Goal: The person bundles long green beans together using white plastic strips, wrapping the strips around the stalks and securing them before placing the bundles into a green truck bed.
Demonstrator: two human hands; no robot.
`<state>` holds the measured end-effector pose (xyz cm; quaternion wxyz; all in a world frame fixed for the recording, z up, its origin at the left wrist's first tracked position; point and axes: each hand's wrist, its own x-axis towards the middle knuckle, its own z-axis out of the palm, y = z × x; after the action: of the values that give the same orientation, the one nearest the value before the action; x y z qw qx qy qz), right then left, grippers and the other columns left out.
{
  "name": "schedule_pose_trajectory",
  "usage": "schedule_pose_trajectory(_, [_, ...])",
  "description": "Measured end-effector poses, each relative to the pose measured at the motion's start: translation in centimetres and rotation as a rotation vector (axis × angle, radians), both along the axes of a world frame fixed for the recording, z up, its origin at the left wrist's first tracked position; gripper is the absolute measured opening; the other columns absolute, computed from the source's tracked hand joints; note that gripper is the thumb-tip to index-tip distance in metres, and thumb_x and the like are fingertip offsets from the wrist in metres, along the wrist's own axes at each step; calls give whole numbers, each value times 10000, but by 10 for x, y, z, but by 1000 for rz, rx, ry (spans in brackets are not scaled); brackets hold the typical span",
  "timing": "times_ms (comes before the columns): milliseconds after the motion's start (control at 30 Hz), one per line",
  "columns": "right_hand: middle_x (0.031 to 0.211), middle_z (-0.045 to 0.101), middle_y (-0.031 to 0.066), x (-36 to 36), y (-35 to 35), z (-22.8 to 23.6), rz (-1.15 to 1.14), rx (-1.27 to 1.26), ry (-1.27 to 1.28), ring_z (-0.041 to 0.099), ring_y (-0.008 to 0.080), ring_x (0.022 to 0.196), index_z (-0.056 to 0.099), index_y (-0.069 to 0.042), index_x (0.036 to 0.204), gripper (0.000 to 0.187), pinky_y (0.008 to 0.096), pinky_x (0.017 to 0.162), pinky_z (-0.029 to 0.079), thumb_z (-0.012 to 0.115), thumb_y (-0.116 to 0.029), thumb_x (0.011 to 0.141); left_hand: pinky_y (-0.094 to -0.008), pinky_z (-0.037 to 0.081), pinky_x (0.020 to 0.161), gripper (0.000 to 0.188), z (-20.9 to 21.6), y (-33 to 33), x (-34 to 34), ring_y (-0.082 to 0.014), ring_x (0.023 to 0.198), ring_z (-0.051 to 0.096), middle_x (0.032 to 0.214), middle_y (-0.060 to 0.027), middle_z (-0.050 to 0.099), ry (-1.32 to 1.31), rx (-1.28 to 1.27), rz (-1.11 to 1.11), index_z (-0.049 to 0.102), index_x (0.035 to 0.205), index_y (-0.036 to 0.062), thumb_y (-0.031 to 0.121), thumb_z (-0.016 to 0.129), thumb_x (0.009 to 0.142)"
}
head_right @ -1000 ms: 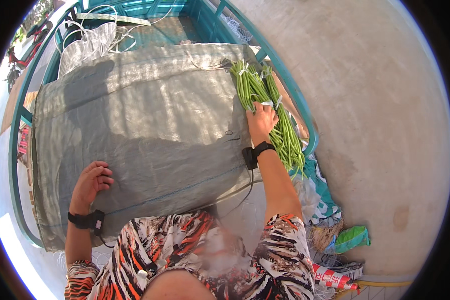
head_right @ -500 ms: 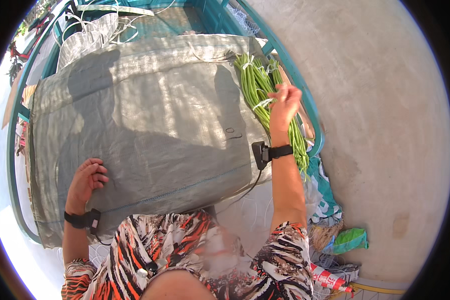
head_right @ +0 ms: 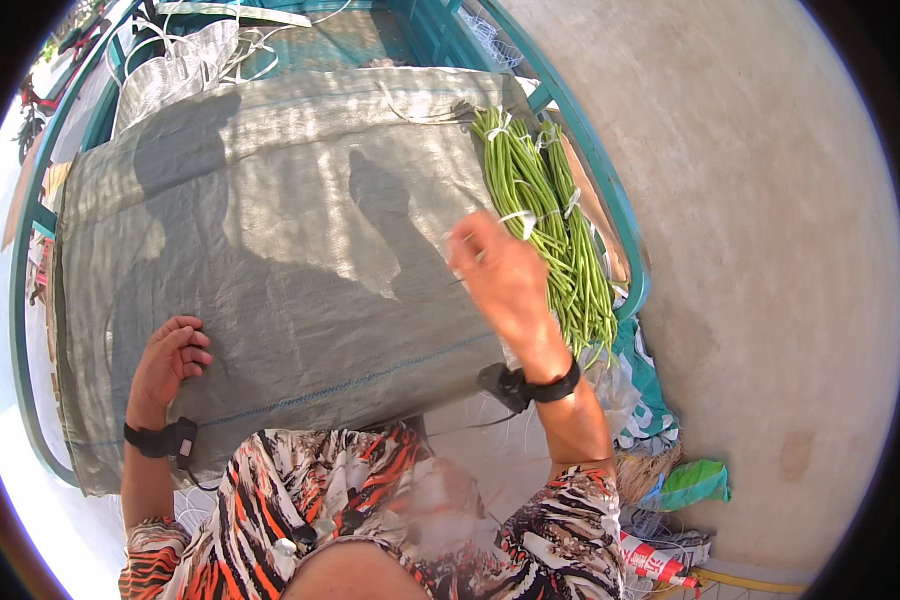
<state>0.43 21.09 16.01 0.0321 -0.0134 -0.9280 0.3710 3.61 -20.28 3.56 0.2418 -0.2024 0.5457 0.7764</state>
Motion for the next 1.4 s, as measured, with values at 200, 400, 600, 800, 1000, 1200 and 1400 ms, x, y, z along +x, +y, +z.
schedule_pose_trajectory(200, [770,651,84,-32,-7,-40,147,149,-287,624,203,655,616,-102,976,257,314,637,472,576,-321,848,-252,504,518,162,4,-1,-2,-167,651,642,834,-60,634,-1,-52,-35,524,1043,57,154,483,921])
schedule_pose_trajectory(400, [862,678,85,-143,84,-91,-241,306,76,648,243,792,661,-112,986,260,345,709,489,596,-278,797,-241,505,474,146,4,4,-1,-163,622,645,776,-67,628,18,-67,-18,517,1017,48,154,486,922])
schedule_pose_trajectory(600, [963,640,112,-210,133,-99,-461,357,212,571,296,993,637,-115,1009,255,398,803,457,567,-270,819,-248,476,402,143,10,11,-2,-177,562,635,750,-82,623,33,-149,-16,513,1000,50,163,492,916])
schedule_pose_trajectory(800, [894,658,134,-248,120,-94,-550,329,30,585,326,921,664,-82,980,281,428,793,446,559,-293,826,-251,455,366,151,11,10,5,-197,539,633,745,-105,621,-4,-197,7,502,1002,39,162,484,917])
schedule_pose_trajectory(1000, [766,651,95,-273,186,-128,-519,-2,149,616,240,687,661,-39,957,264,374,619,450,611,-261,824,-247,445,354,161,12,22,-3,-196,530,630,733,-107,614,-39,-197,-24,500,1003,39,175,464,925])
schedule_pose_trajectory(1200, [709,612,18,-262,140,-101,-444,-83,221,572,97,538,641,-26,921,197,259,536,446,587,-208,870,-244,447,355,157,19,12,1,-196,543,637,741,-106,614,-65,-211,17,495,1018,44,175,463,938])
schedule_pose_trajectory(1400, [799,616,48,-250,133,-66,-227,-254,331,596,111,572,573,-29,927,121,235,472,440,507,-129,909,-233,439,360,157,16,15,-3,-189,543,632,745,-107,608,-53,-220,-2,494,1019,45,175,453,941])
